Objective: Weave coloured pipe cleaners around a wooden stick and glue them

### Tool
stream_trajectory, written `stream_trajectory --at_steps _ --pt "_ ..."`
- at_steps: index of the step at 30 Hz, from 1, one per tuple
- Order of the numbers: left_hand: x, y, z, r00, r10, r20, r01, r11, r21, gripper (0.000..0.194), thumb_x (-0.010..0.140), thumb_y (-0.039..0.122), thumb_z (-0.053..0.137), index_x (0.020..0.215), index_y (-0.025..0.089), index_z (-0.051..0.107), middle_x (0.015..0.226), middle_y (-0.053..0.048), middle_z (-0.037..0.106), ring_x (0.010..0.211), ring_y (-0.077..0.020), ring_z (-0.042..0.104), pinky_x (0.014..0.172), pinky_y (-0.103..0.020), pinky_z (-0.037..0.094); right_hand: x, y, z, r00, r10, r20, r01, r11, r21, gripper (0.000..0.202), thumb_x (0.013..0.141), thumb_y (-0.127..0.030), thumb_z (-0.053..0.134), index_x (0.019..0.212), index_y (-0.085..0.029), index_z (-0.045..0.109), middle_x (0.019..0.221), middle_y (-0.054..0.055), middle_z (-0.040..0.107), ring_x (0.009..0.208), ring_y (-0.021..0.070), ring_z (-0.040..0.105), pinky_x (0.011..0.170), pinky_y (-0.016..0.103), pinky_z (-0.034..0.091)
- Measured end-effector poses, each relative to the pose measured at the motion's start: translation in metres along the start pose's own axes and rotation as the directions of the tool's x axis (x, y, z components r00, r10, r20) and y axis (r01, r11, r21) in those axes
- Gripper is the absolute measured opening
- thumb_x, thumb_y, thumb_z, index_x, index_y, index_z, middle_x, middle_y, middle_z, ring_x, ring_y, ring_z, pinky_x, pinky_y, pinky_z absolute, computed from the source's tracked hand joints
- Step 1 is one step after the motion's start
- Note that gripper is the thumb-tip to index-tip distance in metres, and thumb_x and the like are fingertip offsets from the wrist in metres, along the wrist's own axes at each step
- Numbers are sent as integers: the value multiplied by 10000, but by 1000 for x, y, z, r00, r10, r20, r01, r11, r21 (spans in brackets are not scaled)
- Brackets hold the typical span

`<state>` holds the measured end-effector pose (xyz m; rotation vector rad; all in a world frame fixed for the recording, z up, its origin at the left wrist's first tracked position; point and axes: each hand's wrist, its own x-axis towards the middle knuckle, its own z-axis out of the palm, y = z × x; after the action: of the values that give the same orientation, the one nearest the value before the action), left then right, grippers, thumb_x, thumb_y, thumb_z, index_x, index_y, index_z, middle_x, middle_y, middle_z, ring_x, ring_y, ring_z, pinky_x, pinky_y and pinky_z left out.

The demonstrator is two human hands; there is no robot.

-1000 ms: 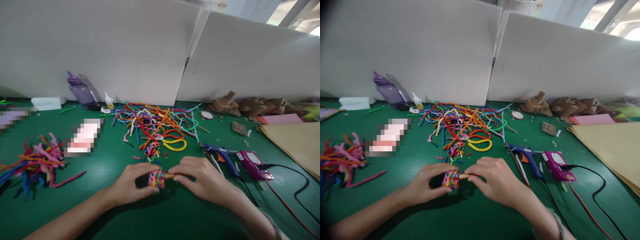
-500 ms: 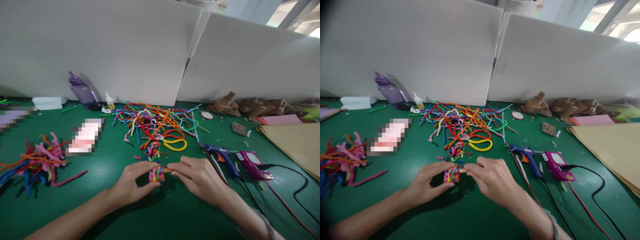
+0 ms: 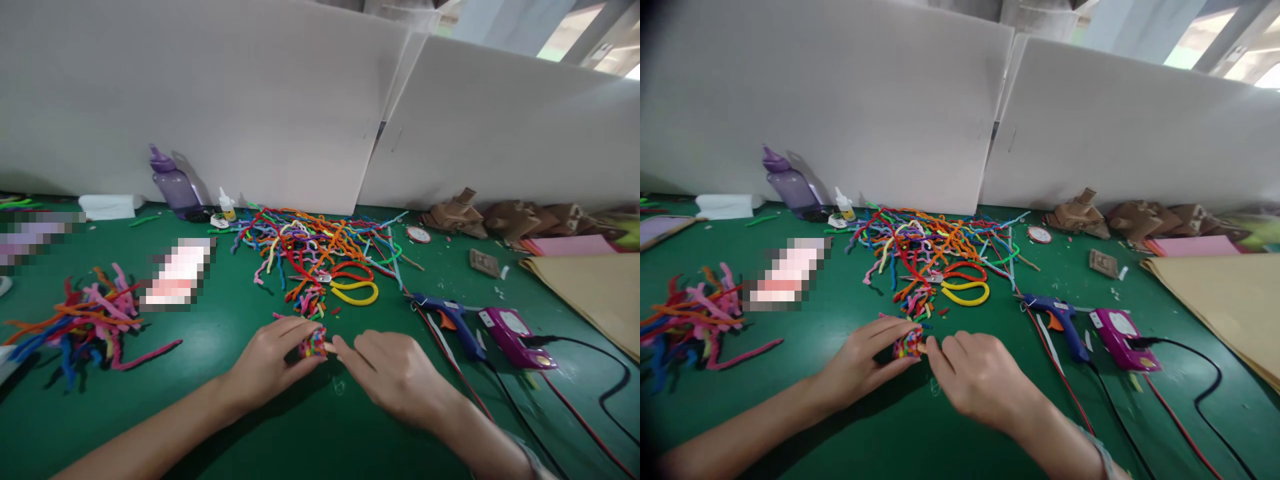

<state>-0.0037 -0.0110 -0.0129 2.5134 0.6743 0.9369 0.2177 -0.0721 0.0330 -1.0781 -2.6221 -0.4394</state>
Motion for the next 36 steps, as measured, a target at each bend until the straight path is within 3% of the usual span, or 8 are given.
stream_trajectory --at_steps 4,10,15,19,24,26,31,36 --pt "1 -3 1 999 -52 -13 51 997 -50 357 832 267 648 1161 167 550 1071 -77 667 976 -169 633 885 -282 503 0 -2 1 997 -78 1 78 996 -54 292 878 -96 473 1133 -12 586 669 42 559 584 174 491 480 330 233" --pt "2 -1 -1 996 -58 65 63 995 -76 378 820 295 654 1163 175 551 1074 -72 675 985 -181 637 870 -287 515 -5 23 -6 993 82 90 -94 986 141 242 928 -206 484 1132 -215 614 678 -3 558 580 130 482 505 291 252" --pt "3 1 -2 988 -93 125 105 990 -93 380 823 324 649 1167 201 543 1087 -57 673 978 -174 641 846 -274 523 -7 30 -17 957 178 228 -258 883 393 211 933 -282 500 1097 -273 631 760 -16 635 669 116 585 566 245 337" --pt "3 2 1 990 -112 89 120 989 -92 373 821 337 651 1158 220 541 1073 -43 678 970 -168 645 849 -267 522 -5 24 -23 923 235 306 -350 842 410 212 926 -283 506 1092 -292 637 798 -19 668 686 132 613 583 244 366" --pt "0 -2 0 997 -73 32 75 997 -36 377 826 321 646 1167 207 532 1075 -61 677 962 -175 650 856 -281 519 -6 28 -24 858 410 310 -513 710 482 197 924 -288 499 980 -268 687 898 -18 715 773 147 651 694 241 432" --pt "0 -3 -2 996 -79 33 80 996 -33 387 823 323 648 1176 217 532 1090 -62 674 980 -182 648 873 -295 513 -8 37 -24 821 485 300 -568 646 510 209 920 -293 494 929 -246 698 883 -12 721 739 143 650 657 230 440" --pt "2 -1 -8 973 -180 141 207 958 -200 422 840 298 620 1237 253 485 1255 -71 599 1133 -203 580 948 -338 476 -10 50 -21 779 539 320 -607 519 602 144 871 -317 557 922 -221 652 732 -14 669 606 128 591 533 215 417" --pt "3 0 -11 962 -176 209 235 922 -308 393 863 246 582 1232 265 452 1346 -78 522 1207 -200 519 998 -368 428 -2 36 -17 775 510 374 -618 482 622 132 923 -251 436 1012 -213 527 695 -26 613 599 120 555 535 218 399"
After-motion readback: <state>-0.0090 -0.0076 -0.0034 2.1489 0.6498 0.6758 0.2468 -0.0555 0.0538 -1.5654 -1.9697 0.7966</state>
